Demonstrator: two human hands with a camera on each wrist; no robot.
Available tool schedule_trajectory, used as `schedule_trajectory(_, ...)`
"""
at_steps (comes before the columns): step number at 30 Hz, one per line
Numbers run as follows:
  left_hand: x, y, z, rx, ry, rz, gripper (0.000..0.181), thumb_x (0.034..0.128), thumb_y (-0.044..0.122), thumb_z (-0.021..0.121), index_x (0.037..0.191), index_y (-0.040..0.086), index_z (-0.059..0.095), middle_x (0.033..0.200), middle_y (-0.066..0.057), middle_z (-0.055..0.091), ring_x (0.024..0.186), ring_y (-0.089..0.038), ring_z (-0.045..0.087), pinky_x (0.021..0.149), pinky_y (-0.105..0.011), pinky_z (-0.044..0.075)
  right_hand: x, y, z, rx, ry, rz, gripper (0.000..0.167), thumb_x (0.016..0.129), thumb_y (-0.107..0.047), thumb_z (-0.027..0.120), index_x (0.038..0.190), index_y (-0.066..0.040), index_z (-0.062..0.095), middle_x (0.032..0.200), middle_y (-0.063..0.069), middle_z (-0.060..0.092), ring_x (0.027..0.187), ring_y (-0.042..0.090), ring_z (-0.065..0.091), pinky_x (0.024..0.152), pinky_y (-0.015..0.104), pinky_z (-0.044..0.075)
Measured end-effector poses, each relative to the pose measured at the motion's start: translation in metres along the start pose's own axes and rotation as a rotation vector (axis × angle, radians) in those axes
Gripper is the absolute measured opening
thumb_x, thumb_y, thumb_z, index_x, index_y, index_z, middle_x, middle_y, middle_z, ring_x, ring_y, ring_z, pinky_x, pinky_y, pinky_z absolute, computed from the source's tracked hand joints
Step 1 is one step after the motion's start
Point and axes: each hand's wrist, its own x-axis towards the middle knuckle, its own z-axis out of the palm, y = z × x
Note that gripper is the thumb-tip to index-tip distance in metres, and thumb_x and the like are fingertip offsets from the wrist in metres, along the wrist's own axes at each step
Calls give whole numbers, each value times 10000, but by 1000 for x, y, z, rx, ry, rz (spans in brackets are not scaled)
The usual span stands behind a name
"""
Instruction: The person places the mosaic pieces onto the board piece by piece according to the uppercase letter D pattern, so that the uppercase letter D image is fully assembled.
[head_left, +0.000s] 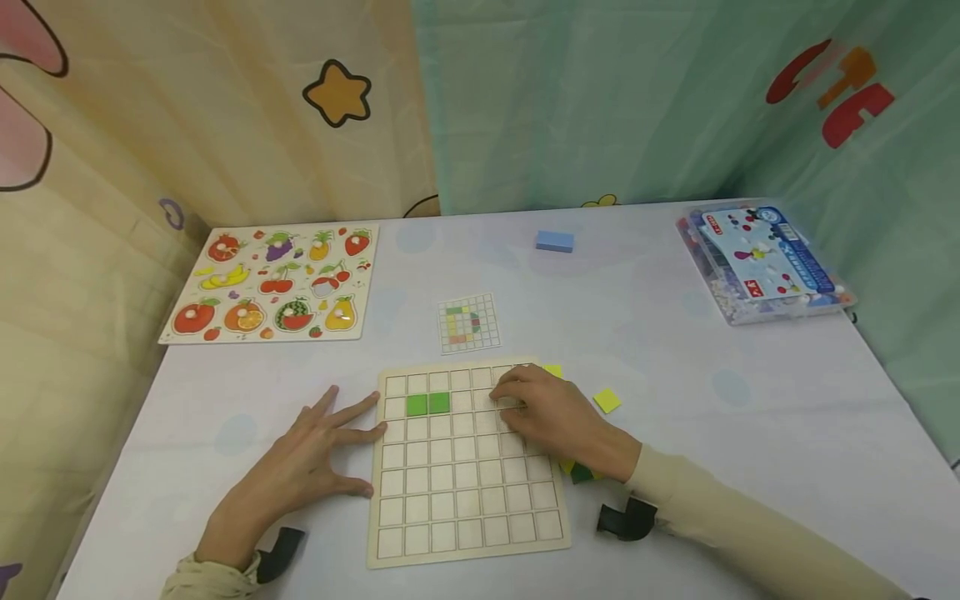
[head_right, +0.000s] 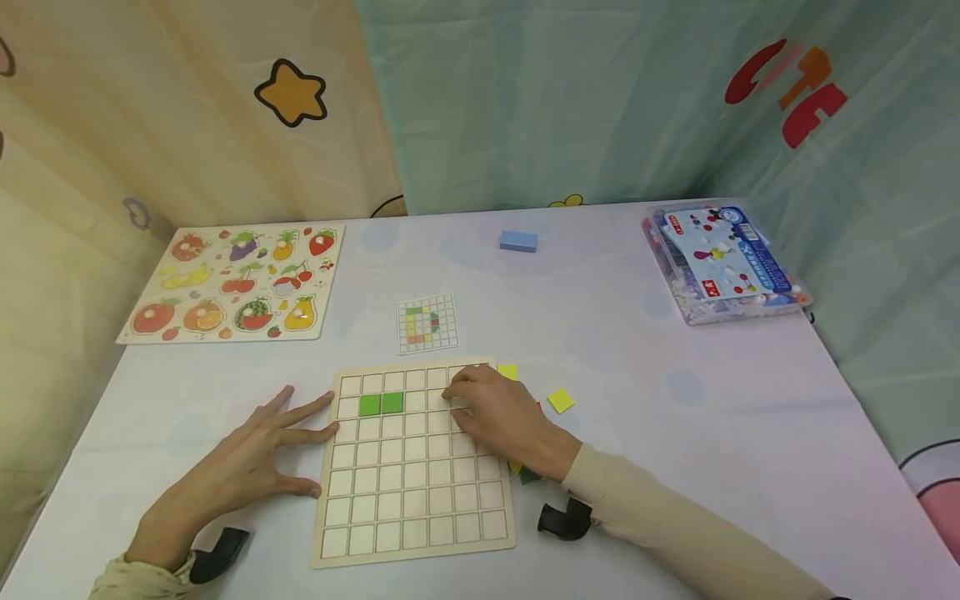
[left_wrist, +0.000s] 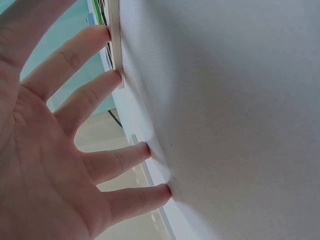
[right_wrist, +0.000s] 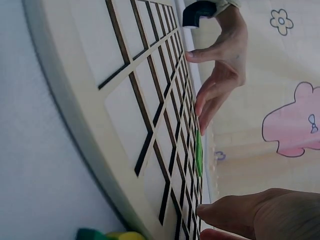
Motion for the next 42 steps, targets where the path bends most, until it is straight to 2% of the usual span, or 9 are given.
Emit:
schedule_trajectory(9, 0, -1, 1, 7, 8, -3, 799, 500, 442, 930, 1237, 235, 702, 1523, -1, 433, 1451, -486, 130, 1097, -720, 149, -12, 17, -10, -1, 55, 34, 214, 859, -117, 735, 1072, -99, 747, 1121, -8, 661, 901, 117, 585, 700, 259, 542)
schedule_trajectory(14, -1, -2, 1, 7, 12, -2, 797, 498, 433, 934, 1236, 237, 703, 1523, 4, 433, 1453, -484, 126, 1101, -718, 148, -20, 27, -15, -20, 81, 68, 232, 853, -122, 757, 1084, -96, 746, 1138, 3, 660, 957, 137, 609, 761, 297, 559)
schedule_trajectory(21, -1, -2, 0, 2, 6, -2, 800, 506, 421, 935, 1247, 236, 696, 1530, 13, 423, 1459, -473, 113, 1105, -713, 147, -28, 40, -18, -20, 112, 95, 226, 837, -85, 774, 1062, -91, 753, 1115, 21, 668, 870, 136, 624, 703, 259, 562)
schedule_trajectory(26, -1, -2, 0, 0, 5, -3, 800, 504, 418, 935, 1244, 228, 698, 1530, 4, 422, 1457, -480, 112, 1101, -718, 145, -28, 46, -20, -42, 145, 122, 222, 832, -98, 781, 1053, -93, 751, 1118, 29, 665, 781, 124, 573, 652, 267, 525)
schedule_trajectory(30, -1, -3, 1, 1, 0, -5, 802, 504, 430, 930, 1246, 236, 696, 1531, 11, 419, 1457, -478, 114, 1103, -716, 146, -24, 49, -21, -65, 171, 148, 220, 834, -102, 776, 1051, -81, 747, 1121, 41, 664, 814, 154, 596, 667, 300, 545)
schedule_trajectory(36, 0, -3, 2, -7, 2, -3, 800, 505, 431, 931, 1245, 239, 697, 1530, 16, 421, 1460, -472, 112, 1106, -714, 141, -18, 51, -24, -88, 150, 173, 179, 865, -106, 737, 1043, -96, 756, 1121, 31, 687, 927, 198, 629, 723, 357, 574)
schedule_trajectory(42, 0, -3, 2, -7, 3, -1, 800, 503, 430, 931, 1243, 234, 699, 1529, 11, 422, 1458, -475, 114, 1107, -713, 138, -16, 53, -30, -106, 136, 209, 179, 875, -131, 730, 1049, -100, 760, 1125, 40, 706, 881, 200, 610, 669, 351, 554)
